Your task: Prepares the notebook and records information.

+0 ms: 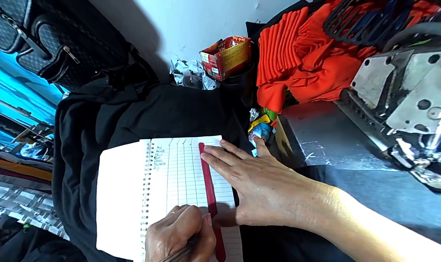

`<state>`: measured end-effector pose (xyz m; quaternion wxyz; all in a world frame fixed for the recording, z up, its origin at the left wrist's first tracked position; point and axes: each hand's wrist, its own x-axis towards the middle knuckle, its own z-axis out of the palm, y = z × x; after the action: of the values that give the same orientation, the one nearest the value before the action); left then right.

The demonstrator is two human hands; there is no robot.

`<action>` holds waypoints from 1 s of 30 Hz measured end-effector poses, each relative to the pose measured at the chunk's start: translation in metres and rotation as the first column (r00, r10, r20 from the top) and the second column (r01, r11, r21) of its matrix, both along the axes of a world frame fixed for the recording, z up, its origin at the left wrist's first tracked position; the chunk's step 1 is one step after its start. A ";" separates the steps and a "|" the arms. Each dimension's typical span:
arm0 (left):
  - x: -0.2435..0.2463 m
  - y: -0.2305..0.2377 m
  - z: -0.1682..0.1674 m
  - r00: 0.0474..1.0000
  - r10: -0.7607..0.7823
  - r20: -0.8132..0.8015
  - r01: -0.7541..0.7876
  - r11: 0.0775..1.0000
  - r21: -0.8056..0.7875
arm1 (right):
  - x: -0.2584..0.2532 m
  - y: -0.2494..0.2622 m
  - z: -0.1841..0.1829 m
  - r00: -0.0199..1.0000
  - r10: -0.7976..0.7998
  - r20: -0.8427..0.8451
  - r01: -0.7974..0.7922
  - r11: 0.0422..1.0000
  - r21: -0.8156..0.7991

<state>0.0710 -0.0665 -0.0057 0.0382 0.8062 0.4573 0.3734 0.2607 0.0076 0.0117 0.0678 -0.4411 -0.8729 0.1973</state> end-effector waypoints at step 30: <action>-0.001 0.143 0.041 0.986 -0.018 0.166 0.038 0.992 -0.119 | -0.022 0.002 -0.039 0.956 -0.150 -0.252 0.235 0.906 0.352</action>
<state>0.0700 0.0764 0.0357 0.1303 0.7752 0.4630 0.4097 0.2389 0.0096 -0.0273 0.2663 -0.4799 -0.8334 0.0652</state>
